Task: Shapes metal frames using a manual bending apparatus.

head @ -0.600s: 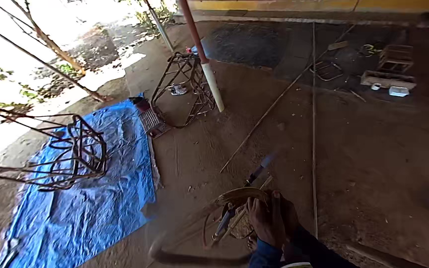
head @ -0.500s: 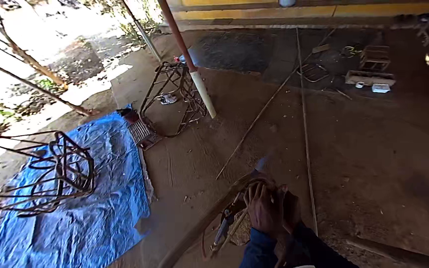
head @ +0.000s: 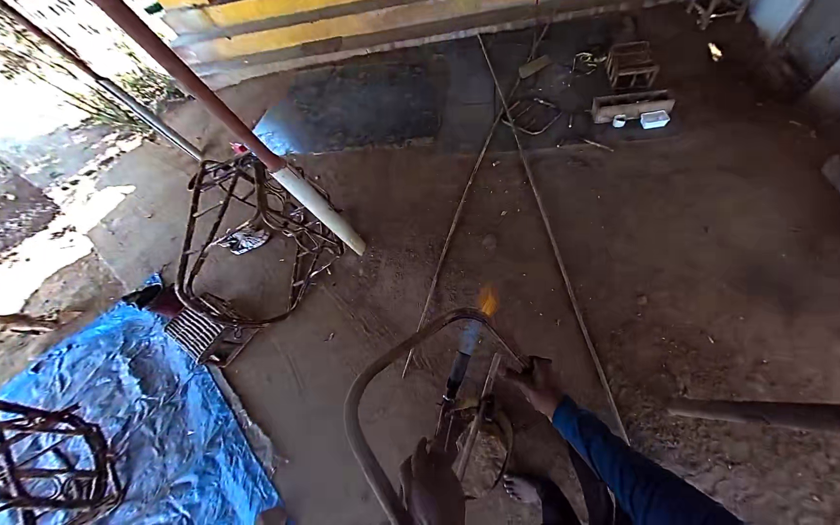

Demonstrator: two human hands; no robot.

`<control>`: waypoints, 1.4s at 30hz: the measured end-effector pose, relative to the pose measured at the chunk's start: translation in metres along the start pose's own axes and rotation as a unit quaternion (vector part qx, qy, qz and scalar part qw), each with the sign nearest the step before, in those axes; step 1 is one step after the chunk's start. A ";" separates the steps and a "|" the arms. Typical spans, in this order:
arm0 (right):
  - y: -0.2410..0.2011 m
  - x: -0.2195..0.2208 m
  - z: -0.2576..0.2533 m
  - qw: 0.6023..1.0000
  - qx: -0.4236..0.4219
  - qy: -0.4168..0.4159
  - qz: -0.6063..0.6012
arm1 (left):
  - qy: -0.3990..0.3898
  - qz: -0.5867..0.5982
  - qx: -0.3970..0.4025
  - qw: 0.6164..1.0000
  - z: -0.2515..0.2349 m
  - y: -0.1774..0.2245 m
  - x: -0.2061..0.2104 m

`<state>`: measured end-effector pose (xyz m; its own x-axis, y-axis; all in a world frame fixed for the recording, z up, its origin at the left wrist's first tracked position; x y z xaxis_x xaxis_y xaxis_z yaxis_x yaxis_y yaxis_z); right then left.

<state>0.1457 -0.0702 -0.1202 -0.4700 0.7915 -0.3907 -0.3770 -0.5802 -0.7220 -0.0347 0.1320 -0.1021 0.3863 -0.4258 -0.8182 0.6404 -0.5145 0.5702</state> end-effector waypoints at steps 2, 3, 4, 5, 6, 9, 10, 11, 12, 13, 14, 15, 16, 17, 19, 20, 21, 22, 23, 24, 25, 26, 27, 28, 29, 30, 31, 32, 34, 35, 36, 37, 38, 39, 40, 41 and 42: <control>-0.011 -0.001 -0.004 0.998 0.000 -0.001 0.062 | 0.006 -0.003 -0.033 0.999 0.001 -0.001 0.004; -0.017 -0.002 -0.005 0.997 0.005 -0.007 0.081 | 0.015 0.000 -0.046 0.999 0.003 -0.002 0.006; -0.022 -0.003 -0.005 0.996 0.008 -0.012 0.091 | 0.025 0.003 -0.052 0.998 0.007 -0.001 0.008; -0.027 -0.005 -0.006 0.995 0.010 -0.016 0.096 | 0.036 0.011 -0.054 0.998 0.010 0.000 0.010; -0.029 -0.007 -0.006 0.995 0.008 -0.020 0.101 | 0.049 0.023 -0.053 0.997 0.014 0.000 0.013; -0.026 -0.008 -0.007 0.995 0.007 -0.021 0.099 | 0.098 0.057 -0.069 0.991 0.022 0.002 0.020; -0.024 -0.008 -0.008 0.995 0.009 -0.020 0.102 | 0.111 0.066 -0.084 0.988 0.023 0.001 0.022; -0.023 -0.007 -0.008 0.994 0.011 -0.020 0.107 | 0.121 0.078 -0.096 0.985 0.022 -0.001 0.024; -0.021 -0.007 -0.008 0.993 0.014 -0.022 0.111 | 0.130 0.088 -0.101 0.982 0.021 -0.005 0.026; -0.019 -0.006 -0.008 0.993 0.017 -0.025 0.117 | 0.132 0.097 -0.104 0.981 0.021 -0.008 0.028; -0.018 -0.005 -0.009 0.992 0.018 -0.026 0.119 | 0.131 0.107 -0.104 0.980 0.020 -0.009 0.029; -0.017 -0.004 -0.010 0.992 0.017 -0.026 0.119 | 0.131 0.112 -0.104 0.980 0.020 -0.010 0.030; -0.016 -0.003 -0.011 0.993 0.017 -0.027 0.117 | 0.129 0.116 -0.106 0.979 0.020 -0.010 0.031; -0.016 -0.003 -0.011 0.993 0.017 -0.027 0.114 | 0.125 0.121 -0.111 0.978 0.021 -0.010 0.032; -0.016 -0.003 -0.010 0.994 0.016 -0.029 0.107 | 0.115 0.142 -0.121 0.976 0.022 -0.012 0.034; -0.018 -0.004 -0.009 0.994 0.015 -0.029 0.104 | 0.112 0.157 -0.124 0.973 0.022 -0.012 0.036; -0.018 -0.005 -0.008 0.994 0.015 -0.028 0.101 | 0.112 0.169 -0.125 0.971 0.022 -0.013 0.037; -0.019 -0.006 -0.008 0.995 0.015 -0.026 0.098 | 0.113 0.177 -0.124 0.970 0.022 -0.013 0.038; -0.019 -0.007 -0.007 0.995 0.015 -0.025 0.093 | 0.117 0.184 -0.122 0.968 0.022 -0.013 0.038; -0.018 -0.008 -0.007 0.995 0.014 -0.023 0.091 | 0.121 0.192 -0.122 0.966 0.023 -0.013 0.039; -0.018 -0.010 -0.007 0.995 0.014 -0.021 0.092 | 0.127 0.201 -0.127 0.963 0.023 -0.012 0.040; -0.017 -0.011 -0.007 0.995 0.013 -0.019 0.093 | 0.132 0.210 -0.133 0.960 0.023 -0.011 0.040; -0.016 -0.012 -0.007 0.995 0.012 -0.017 0.094 | 0.137 0.221 -0.142 0.955 0.024 -0.010 0.040; -0.016 -0.014 -0.006 0.996 0.011 -0.016 0.091 | 0.140 0.234 -0.156 0.949 0.025 -0.007 0.040; -0.015 -0.015 -0.005 0.996 0.010 -0.014 0.086 | 0.142 0.246 -0.172 0.943 0.027 -0.004 0.040; -0.015 -0.016 -0.004 0.996 0.009 -0.013 0.084 | 0.145 0.254 -0.183 0.938 0.029 -0.002 0.041; -0.016 -0.017 -0.004 0.996 0.008 -0.012 0.085 | 0.150 0.266 -0.191 0.933 0.030 0.002 0.041; -0.017 -0.017 -0.003 0.996 0.009 -0.013 0.091 | 0.156 0.281 -0.196 0.926 0.032 0.005 0.040; -0.019 -0.018 -0.002 0.995 0.006 -0.012 0.099 | 0.175 0.311 -0.205 0.911 0.033 0.010 0.039; -0.019 -0.018 -0.003 0.994 0.004 -0.009 0.105 | 0.186 0.318 -0.205 0.907 0.032 0.011 0.039; -0.019 -0.018 -0.004 0.994 0.002 -0.007 0.110 | 0.194 0.317 -0.204 0.906 0.031 0.010 0.039; -0.020 -0.018 -0.004 0.993 0.002 -0.006 0.115 | 0.198 0.314 -0.204 0.906 0.030 0.009 0.039; -0.021 -0.018 -0.004 0.993 0.004 -0.007 0.115 | 0.202 0.305 -0.204 0.908 0.029 0.009 0.039; -0.021 -0.018 -0.004 0.994 0.004 -0.006 0.114 | 0.206 0.295 -0.205 0.910 0.028 0.008 0.040; -0.022 -0.018 -0.005 0.994 0.005 -0.006 0.111 | 0.208 0.289 -0.206 0.912 0.028 0.009 0.039; -0.022 -0.018 -0.005 0.994 0.006 -0.006 0.109 | 0.205 0.286 -0.205 0.913 0.027 0.010 0.038; -0.022 -0.018 -0.006 0.994 0.006 -0.006 0.110 | 0.203 0.284 -0.202 0.915 0.028 0.011 0.037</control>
<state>0.1668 -0.0703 -0.1007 -0.5509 0.6434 -0.5315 -0.2746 -0.7411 -0.6126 -0.0315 0.0899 -0.1243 0.8953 -0.1846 -0.4055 0.4214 0.0559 0.9051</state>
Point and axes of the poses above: each hand's wrist, its own z-axis away from the middle knuckle, its own x-axis out of the palm, y = z × x, the point moved 3 cm from there along -z, towards the middle knuckle, and after that the axes turned 1 degree about -y, right-handed, at the moved point
